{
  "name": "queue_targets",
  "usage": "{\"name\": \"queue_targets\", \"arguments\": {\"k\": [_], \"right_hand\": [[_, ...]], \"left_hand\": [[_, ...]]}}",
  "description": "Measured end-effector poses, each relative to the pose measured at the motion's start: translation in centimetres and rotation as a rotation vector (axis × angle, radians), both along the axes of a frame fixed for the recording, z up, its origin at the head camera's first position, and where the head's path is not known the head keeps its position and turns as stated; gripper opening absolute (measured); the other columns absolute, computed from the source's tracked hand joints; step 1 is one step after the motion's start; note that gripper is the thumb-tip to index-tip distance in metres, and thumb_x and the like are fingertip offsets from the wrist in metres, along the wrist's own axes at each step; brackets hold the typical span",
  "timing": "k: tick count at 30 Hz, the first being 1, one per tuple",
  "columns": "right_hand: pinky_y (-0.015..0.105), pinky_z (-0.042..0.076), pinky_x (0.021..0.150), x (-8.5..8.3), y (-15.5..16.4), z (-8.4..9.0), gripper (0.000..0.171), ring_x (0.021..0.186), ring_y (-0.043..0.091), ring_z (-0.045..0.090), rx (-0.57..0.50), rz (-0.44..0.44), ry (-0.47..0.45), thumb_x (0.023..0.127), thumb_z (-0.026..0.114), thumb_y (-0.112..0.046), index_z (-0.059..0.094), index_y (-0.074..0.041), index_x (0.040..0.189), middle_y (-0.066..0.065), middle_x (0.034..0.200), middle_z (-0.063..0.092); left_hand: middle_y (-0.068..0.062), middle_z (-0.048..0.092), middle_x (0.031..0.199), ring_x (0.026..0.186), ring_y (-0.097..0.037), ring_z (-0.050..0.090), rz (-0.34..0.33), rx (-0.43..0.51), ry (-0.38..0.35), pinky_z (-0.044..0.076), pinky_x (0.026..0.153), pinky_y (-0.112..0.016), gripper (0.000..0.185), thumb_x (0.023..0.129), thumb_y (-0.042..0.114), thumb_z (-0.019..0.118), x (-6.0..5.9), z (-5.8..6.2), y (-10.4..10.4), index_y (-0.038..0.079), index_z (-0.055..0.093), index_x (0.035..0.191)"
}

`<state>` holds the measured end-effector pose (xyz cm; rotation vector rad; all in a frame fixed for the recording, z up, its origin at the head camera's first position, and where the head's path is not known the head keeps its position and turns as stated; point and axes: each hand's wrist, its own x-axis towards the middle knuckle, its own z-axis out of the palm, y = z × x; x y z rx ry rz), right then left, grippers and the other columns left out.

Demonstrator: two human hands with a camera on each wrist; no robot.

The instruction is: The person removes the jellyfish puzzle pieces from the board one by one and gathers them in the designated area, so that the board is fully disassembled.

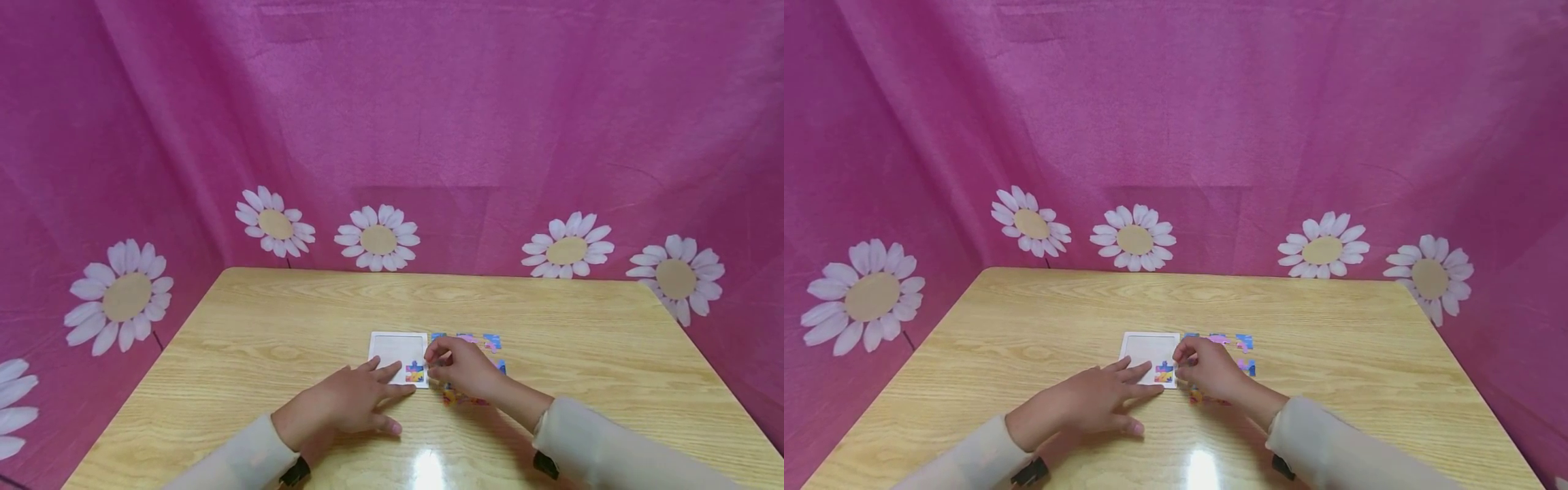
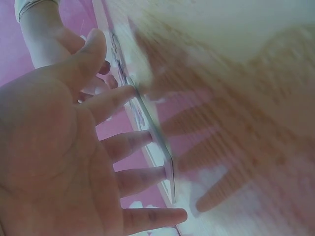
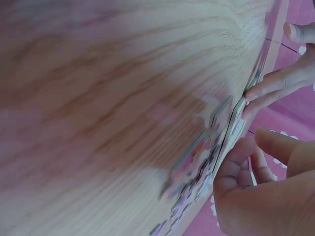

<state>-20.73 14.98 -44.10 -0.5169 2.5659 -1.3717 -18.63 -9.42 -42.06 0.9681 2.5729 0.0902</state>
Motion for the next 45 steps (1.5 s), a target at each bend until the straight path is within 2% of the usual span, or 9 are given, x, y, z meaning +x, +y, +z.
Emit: {"name": "queue_targets", "arguments": {"k": [8,16,22,28,38,45], "right_hand": [[0.038,0.056,0.079,-0.3,-1.2,-0.2,0.014,0.095,0.025,0.07,0.027,0.034,0.012,0.089,0.074,0.003,0.067,-0.004,0.099,0.011,0.101,0.071],[0.042,0.055,0.084,-0.5,-1.8,-0.2,0.017,0.089,0.02,0.067,0.063,0.036,0.045,0.089,0.072,0.008,0.065,-0.003,0.099,0.009,0.094,0.069],[0.036,0.053,0.081,-0.7,-2.1,-0.2,0.021,0.085,0.015,0.063,0.062,-0.016,0.028,0.089,0.072,0.007,0.066,-0.002,0.107,0.005,0.091,0.067],[0.031,0.051,0.078,-1.0,-2.2,-0.6,0.017,0.082,0.013,0.06,0.041,0.0,0.019,0.088,0.072,0.007,0.07,0.002,0.105,0.003,0.087,0.065],[0.033,0.05,0.074,-0.7,-2.4,-0.4,0.022,0.083,0.015,0.062,0.078,-0.031,0.001,0.088,0.073,0.006,0.067,-0.011,0.102,0.002,0.09,0.066],[0.034,0.052,0.071,-0.5,-2.7,-0.4,0.024,0.085,0.018,0.064,0.066,-0.044,-0.016,0.088,0.073,0.006,0.064,-0.012,0.101,0.005,0.087,0.071]], "left_hand": [[0.004,0.026,0.17,0.154,-0.037,0.028,-0.01,-0.001,0.013,0.037,0.109,-0.07,0.069,0.093,0.07,0.058,0.0,-0.1,-0.1,0.047,0.042,0.156],[0.002,0.027,0.17,0.153,-0.039,0.029,-0.018,0.002,0.016,0.038,0.11,-0.067,0.068,0.094,0.067,0.059,0.2,0.2,-0.1,0.045,0.044,0.156],[0.003,0.028,0.17,0.153,-0.039,0.03,-0.025,-0.002,0.026,0.04,0.109,-0.066,0.068,0.093,0.067,0.06,0.2,0.2,0.0,0.045,0.044,0.155],[0.003,0.027,0.17,0.153,-0.039,0.03,-0.028,-0.002,0.02,0.04,0.11,-0.065,0.068,0.093,0.067,0.059,0.1,0.2,-0.1,0.045,0.043,0.155],[0.005,0.026,0.17,0.153,-0.038,0.03,-0.034,-0.022,0.03,0.041,0.11,-0.064,0.067,0.095,0.068,0.057,0.1,0.1,0.0,0.046,0.042,0.156],[0.003,0.027,0.17,0.152,-0.039,0.032,-0.045,-0.014,0.043,0.041,0.11,-0.062,0.066,0.095,0.067,0.057,0.1,0.2,-0.1,0.044,0.042,0.156]]}}
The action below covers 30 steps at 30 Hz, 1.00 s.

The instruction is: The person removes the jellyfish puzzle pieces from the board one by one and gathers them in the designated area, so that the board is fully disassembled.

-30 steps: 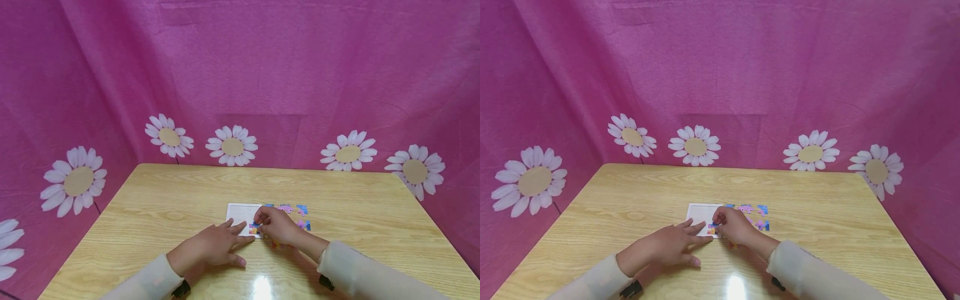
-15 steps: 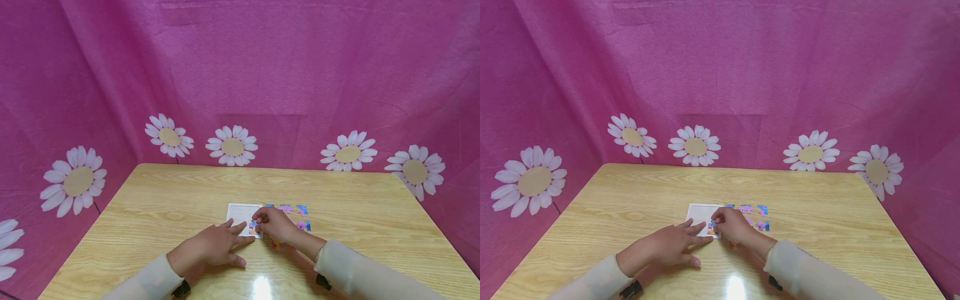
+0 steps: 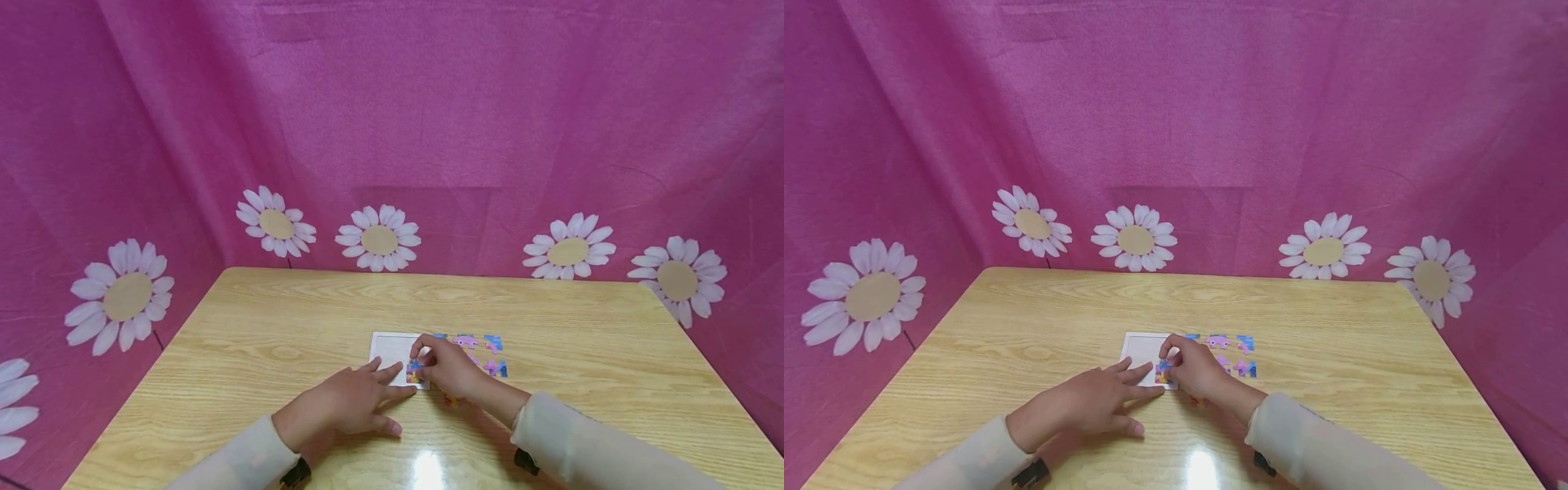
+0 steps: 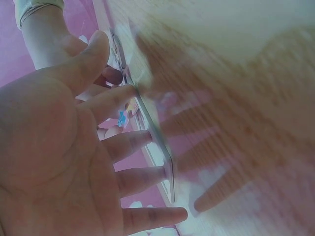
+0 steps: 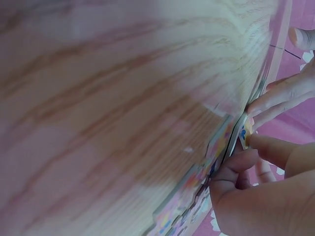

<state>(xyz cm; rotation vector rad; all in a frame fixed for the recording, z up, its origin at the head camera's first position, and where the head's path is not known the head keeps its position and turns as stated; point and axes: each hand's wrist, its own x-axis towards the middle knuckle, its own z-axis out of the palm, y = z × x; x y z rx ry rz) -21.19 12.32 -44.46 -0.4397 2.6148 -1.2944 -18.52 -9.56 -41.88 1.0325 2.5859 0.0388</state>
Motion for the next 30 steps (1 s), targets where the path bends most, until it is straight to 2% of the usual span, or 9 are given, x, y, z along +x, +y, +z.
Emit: {"name": "queue_targets", "arguments": {"k": [5,13,20,24,30], "right_hand": [[0.031,0.047,0.065,0.0,-0.2,-0.1,0.025,0.076,0.017,0.059,-0.011,-0.009,-0.003,0.089,0.071,0.008,0.063,-0.012,0.101,0.005,0.08,0.069],[0.026,0.042,0.053,0.0,0.2,-0.1,0.023,0.062,0.014,0.052,-0.023,-0.02,-0.019,0.091,0.07,0.006,0.063,-0.013,0.102,0.003,0.079,0.067],[0.026,0.043,0.058,0.2,1.1,0.1,0.023,0.065,0.014,0.053,-0.046,-0.02,-0.036,0.091,0.068,0.008,0.063,-0.01,0.105,0.004,0.076,0.064],[0.023,0.041,0.053,0.4,1.9,0.2,0.022,0.06,0.014,0.049,-0.068,-0.016,-0.068,0.094,0.065,0.009,0.061,-0.008,0.107,0.006,0.078,0.063],[0.026,0.045,0.056,0.6,3.0,0.0,0.021,0.066,0.015,0.056,-0.061,-0.031,-0.045,0.092,0.066,0.008,0.062,-0.007,0.106,0.005,0.079,0.066]], "left_hand": [[0.003,0.027,0.17,0.152,-0.039,0.032,-0.004,-0.004,0.005,0.042,0.11,-0.062,0.066,0.096,0.068,0.056,0.0,-0.1,0.0,0.045,0.042,0.156],[0.003,0.027,0.17,0.152,-0.039,0.032,-0.007,-0.007,0.005,0.041,0.109,-0.063,0.066,0.095,0.069,0.055,0.0,-0.2,0.1,0.046,0.041,0.156],[0.003,0.027,0.17,0.153,-0.038,0.031,-0.004,0.0,0.001,0.041,0.109,-0.063,0.066,0.095,0.068,0.055,-0.1,-0.4,0.0,0.047,0.041,0.156],[0.003,0.028,0.17,0.153,-0.037,0.031,-0.002,0.001,0.001,0.041,0.11,-0.063,0.066,0.095,0.068,0.056,-0.1,-0.4,0.1,0.047,0.041,0.156],[0.003,0.027,0.17,0.153,-0.037,0.03,0.003,0.005,-0.005,0.041,0.11,-0.063,0.066,0.095,0.068,0.057,-0.1,-0.4,0.1,0.047,0.041,0.156]]}}
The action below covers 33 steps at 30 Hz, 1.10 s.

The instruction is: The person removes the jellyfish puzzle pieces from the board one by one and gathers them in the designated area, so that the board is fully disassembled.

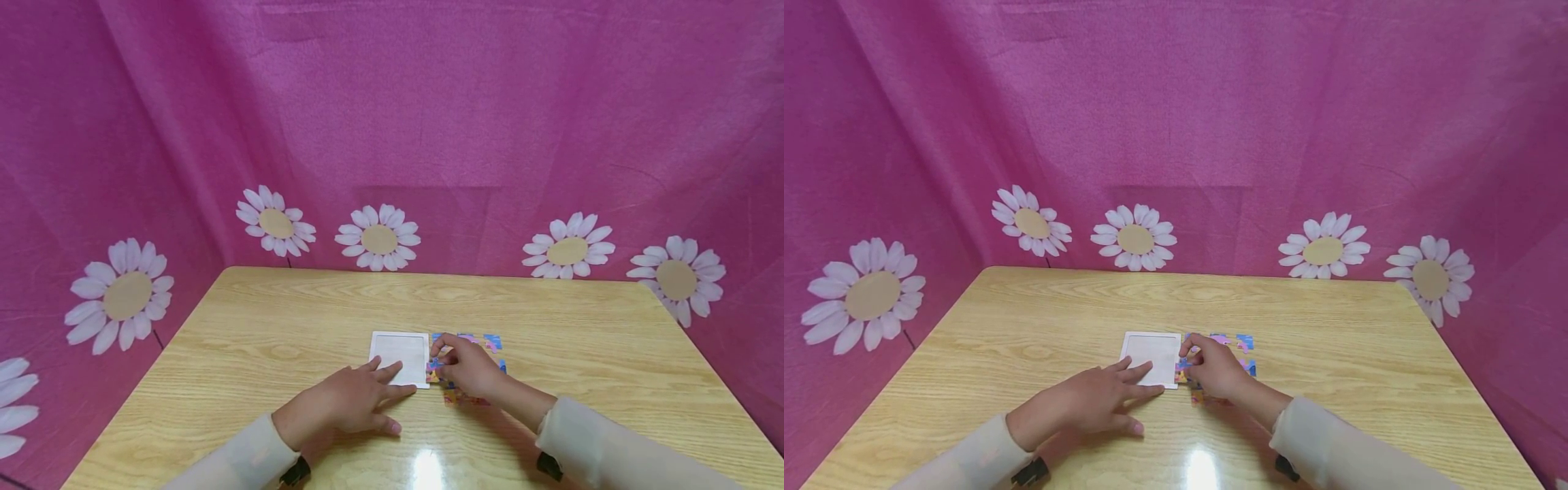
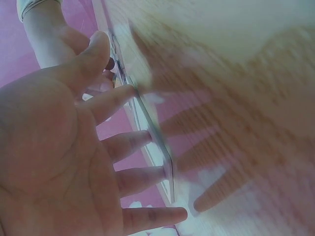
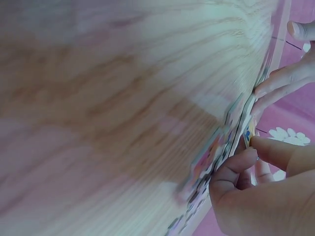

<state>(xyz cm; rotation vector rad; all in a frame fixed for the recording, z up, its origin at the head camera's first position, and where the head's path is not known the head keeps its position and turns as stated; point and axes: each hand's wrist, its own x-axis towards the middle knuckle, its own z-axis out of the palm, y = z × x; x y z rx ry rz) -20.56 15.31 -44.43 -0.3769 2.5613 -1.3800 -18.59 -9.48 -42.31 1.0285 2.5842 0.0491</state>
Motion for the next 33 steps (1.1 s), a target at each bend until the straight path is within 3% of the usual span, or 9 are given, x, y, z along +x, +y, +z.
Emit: {"name": "queue_targets", "arguments": {"k": [13,25,33], "right_hand": [[0.022,0.036,0.052,1.0,3.2,0.3,0.016,0.064,0.014,0.046,-0.037,0.02,0.01,0.094,0.064,0.007,0.06,-0.002,0.106,0.003,0.075,0.057],[0.025,0.043,0.058,2.4,6.4,0.2,0.016,0.07,0.014,0.049,-0.051,0.026,0.006,0.095,0.065,0.006,0.06,-0.001,0.108,0.005,0.081,0.056],[0.024,0.041,0.058,3.5,8.4,0.1,0.016,0.072,0.011,0.05,-0.032,0.002,-0.011,0.096,0.066,0.004,0.06,-0.001,0.11,0.006,0.085,0.058]], "left_hand": [[0.004,0.027,0.17,0.154,-0.036,0.029,0.024,-0.003,-0.026,0.039,0.111,-0.064,0.067,0.094,0.067,0.059,0.0,0.1,0.1,0.048,0.042,0.155],[0.003,0.027,0.17,0.155,-0.036,0.027,0.032,0.011,-0.043,0.037,0.111,-0.066,0.067,0.093,0.066,0.061,0.0,0.2,0.0,0.048,0.043,0.155],[0.003,0.027,0.17,0.155,-0.037,0.028,0.024,0.015,-0.039,0.038,0.112,-0.064,0.067,0.094,0.065,0.06,0.1,0.3,0.0,0.047,0.043,0.155]]}}
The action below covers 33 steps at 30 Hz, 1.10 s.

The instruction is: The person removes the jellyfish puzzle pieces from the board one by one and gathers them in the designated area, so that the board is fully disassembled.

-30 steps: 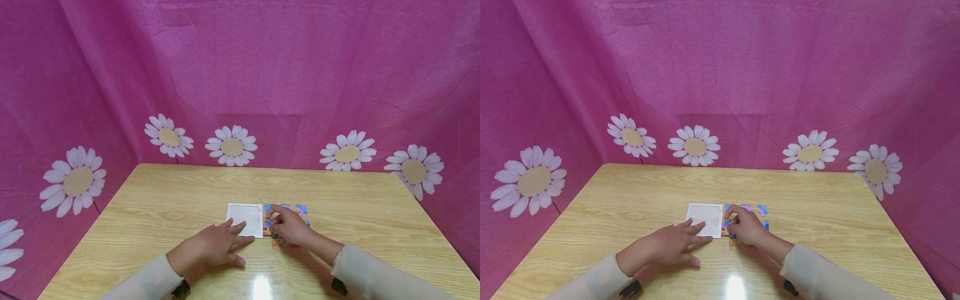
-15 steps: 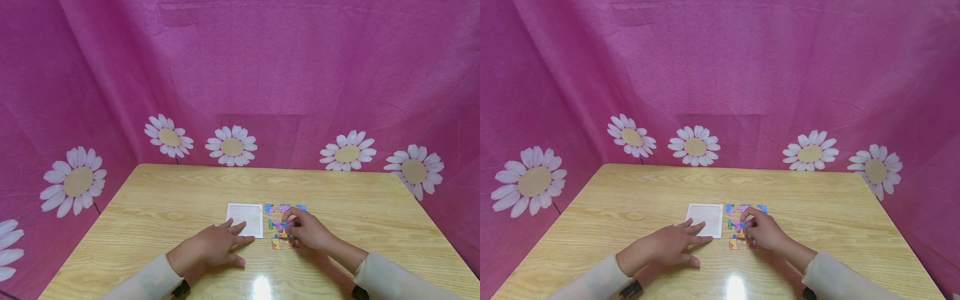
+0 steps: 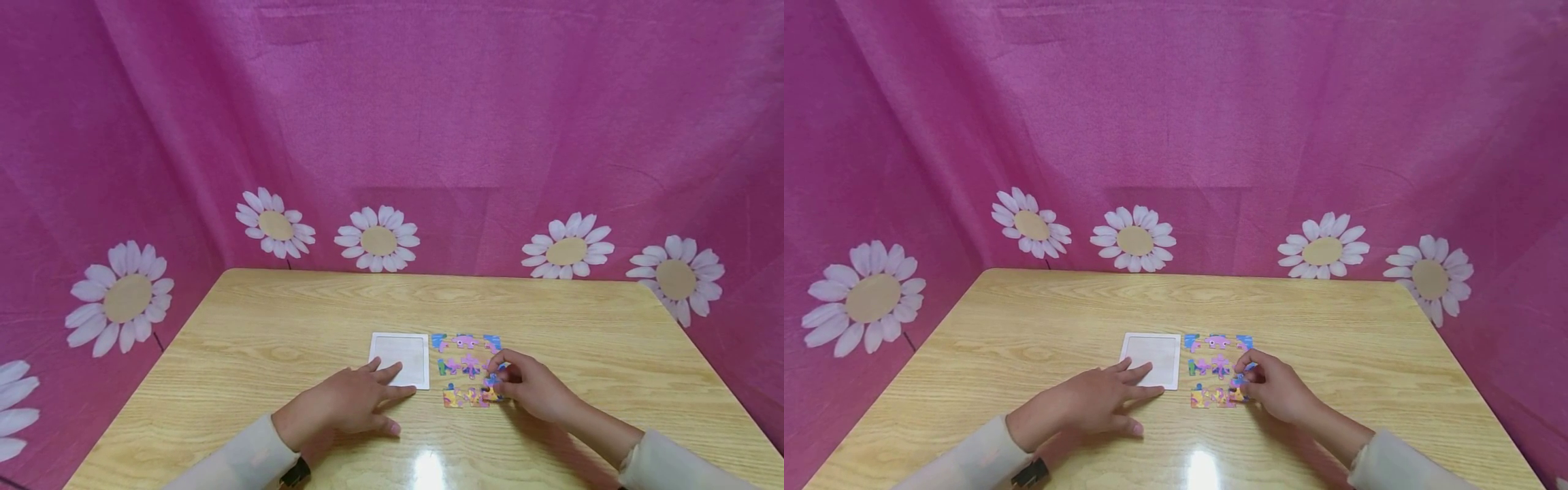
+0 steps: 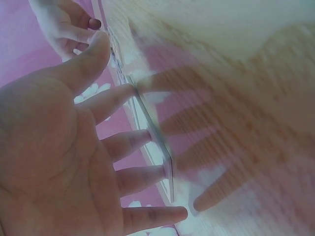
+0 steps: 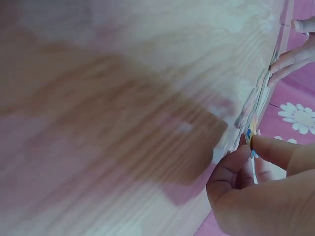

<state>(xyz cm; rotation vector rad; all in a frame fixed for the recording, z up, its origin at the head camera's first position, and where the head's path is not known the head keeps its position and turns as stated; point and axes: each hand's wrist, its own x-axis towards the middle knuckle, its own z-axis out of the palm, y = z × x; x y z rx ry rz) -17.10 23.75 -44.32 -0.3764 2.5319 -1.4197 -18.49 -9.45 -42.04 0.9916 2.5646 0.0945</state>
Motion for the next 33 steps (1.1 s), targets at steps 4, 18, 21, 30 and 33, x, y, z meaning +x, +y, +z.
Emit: {"name": "queue_targets", "arguments": {"k": [4,18,21,30,33], "right_hand": [[0.024,0.04,0.058,0.4,0.8,0.0,0.015,0.073,0.012,0.052,-0.007,0.007,-0.019,0.097,0.065,0.004,0.059,0.001,0.11,0.008,0.086,0.06],[0.025,0.043,0.056,0.8,2.0,-0.6,0.015,0.071,0.011,0.053,0.024,0.029,0.003,0.097,0.065,0.004,0.061,0.0,0.111,0.008,0.089,0.062],[0.025,0.043,0.055,0.7,2.0,-0.8,0.014,0.07,0.011,0.053,0.012,0.046,0.005,0.097,0.065,0.004,0.061,0.0,0.111,0.009,0.089,0.062],[0.025,0.045,0.055,0.5,2.2,-1.1,0.013,0.069,0.01,0.051,0.024,0.067,0.02,0.097,0.066,0.002,0.062,-0.001,0.109,0.009,0.089,0.06],[0.025,0.045,0.056,0.5,2.2,-1.1,0.012,0.069,0.01,0.051,0.027,0.068,0.025,0.098,0.066,0.001,0.062,-0.001,0.109,0.008,0.09,0.06]], "left_hand": [[0.003,0.027,0.17,0.155,-0.037,0.028,0.003,-0.001,-0.001,0.038,0.112,-0.064,0.067,0.093,0.065,0.061,0.0,0.1,0.0,0.047,0.043,0.155],[0.003,0.028,0.17,0.154,-0.037,0.028,-0.001,0.003,-0.003,0.039,0.112,-0.062,0.067,0.094,0.065,0.061,0.0,0.0,-0.1,0.047,0.043,0.155],[0.003,0.027,0.17,0.154,-0.037,0.028,-0.003,0.002,-0.007,0.039,0.112,-0.062,0.067,0.094,0.065,0.061,0.0,0.0,-0.1,0.047,0.043,0.155],[0.003,0.027,0.17,0.155,-0.037,0.027,0.0,-0.003,-0.007,0.039,0.111,-0.064,0.067,0.093,0.066,0.061,0.0,0.0,-0.1,0.047,0.043,0.155],[0.004,0.027,0.17,0.155,-0.036,0.026,0.005,-0.002,-0.012,0.038,0.111,-0.065,0.067,0.093,0.065,0.062,0.0,0.1,0.0,0.047,0.043,0.155]]}}
